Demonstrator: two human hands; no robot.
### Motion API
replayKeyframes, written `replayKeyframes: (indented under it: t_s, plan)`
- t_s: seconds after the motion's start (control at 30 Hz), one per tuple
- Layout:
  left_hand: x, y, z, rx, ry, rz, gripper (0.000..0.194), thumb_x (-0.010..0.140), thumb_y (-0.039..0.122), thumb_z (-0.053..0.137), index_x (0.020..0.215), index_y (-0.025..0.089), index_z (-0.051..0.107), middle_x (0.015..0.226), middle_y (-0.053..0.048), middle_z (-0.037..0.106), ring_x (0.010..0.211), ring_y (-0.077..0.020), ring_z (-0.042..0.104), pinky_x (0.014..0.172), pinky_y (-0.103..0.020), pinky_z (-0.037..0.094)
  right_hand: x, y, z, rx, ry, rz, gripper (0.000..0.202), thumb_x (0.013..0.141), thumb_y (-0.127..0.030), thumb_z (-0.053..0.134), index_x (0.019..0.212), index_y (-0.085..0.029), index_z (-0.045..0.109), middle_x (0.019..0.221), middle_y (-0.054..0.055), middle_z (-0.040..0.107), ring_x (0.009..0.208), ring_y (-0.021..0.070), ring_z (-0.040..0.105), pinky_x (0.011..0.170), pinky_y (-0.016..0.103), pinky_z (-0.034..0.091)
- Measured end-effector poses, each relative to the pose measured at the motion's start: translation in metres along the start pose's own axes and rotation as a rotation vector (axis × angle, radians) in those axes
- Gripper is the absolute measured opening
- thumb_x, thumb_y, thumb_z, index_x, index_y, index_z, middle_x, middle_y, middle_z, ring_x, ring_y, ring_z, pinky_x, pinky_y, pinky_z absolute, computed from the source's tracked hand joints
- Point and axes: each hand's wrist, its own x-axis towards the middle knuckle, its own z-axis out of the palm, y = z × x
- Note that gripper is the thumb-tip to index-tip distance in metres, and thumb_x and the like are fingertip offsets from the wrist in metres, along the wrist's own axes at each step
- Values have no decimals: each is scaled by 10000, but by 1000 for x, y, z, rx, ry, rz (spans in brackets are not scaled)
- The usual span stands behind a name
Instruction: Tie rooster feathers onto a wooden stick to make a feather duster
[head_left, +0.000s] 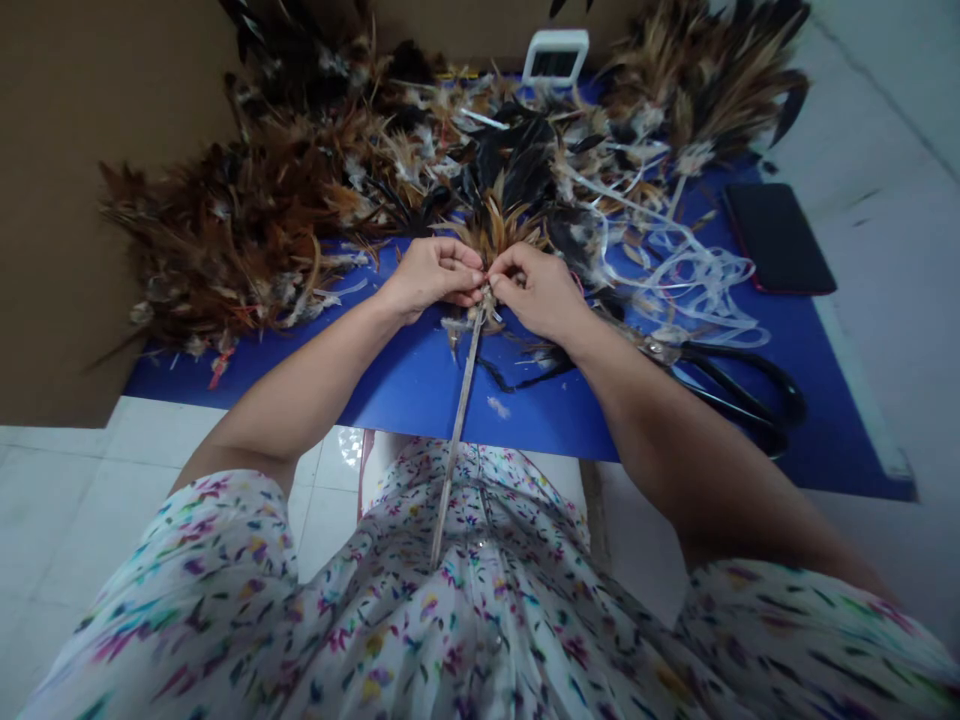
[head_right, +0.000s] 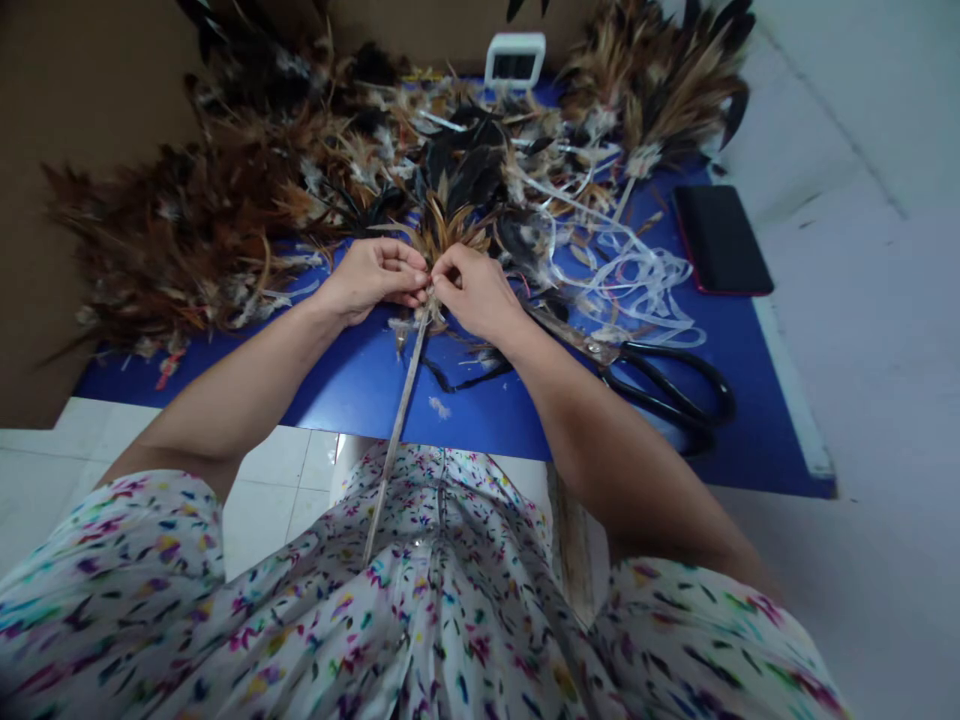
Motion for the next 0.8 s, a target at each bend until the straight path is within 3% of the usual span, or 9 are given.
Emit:
replayKeyframes:
  t_s: [0.23, 0.37, 0.8]
  plan:
    - [-2, 2, 6, -15, 59, -29, 219, 697, 48, 745, 799, 115, 562, 600, 20, 649, 546, -102, 660, 634, -248, 594, -1, 4, -1, -21, 1, -32, 52, 780, -194, 536, 770, -183, 586, 720, 2, 599, 640, 127, 497, 655, 281, 399]
    - [-2, 2, 7, -20, 73, -38, 235, 691, 65, 764, 798, 114, 560, 603, 19, 645, 555, -109, 665, 670, -283, 604, -3, 3, -2, -58, -24, -125, 45, 783, -184, 529, 766, -185, 570, 752, 13, 593, 678, 134, 518, 679, 286, 410]
    - [0, -1, 3, 0, 33, -22, 266, 662, 35, 756, 795, 121, 542, 601, 27, 653, 553, -94, 659, 663, -257, 601, 0, 9, 2, -117, -36, -231, 61, 839, -200, 497, 846, -191, 557, 857, 43, 595, 788, 166, 539, 737, 315, 428]
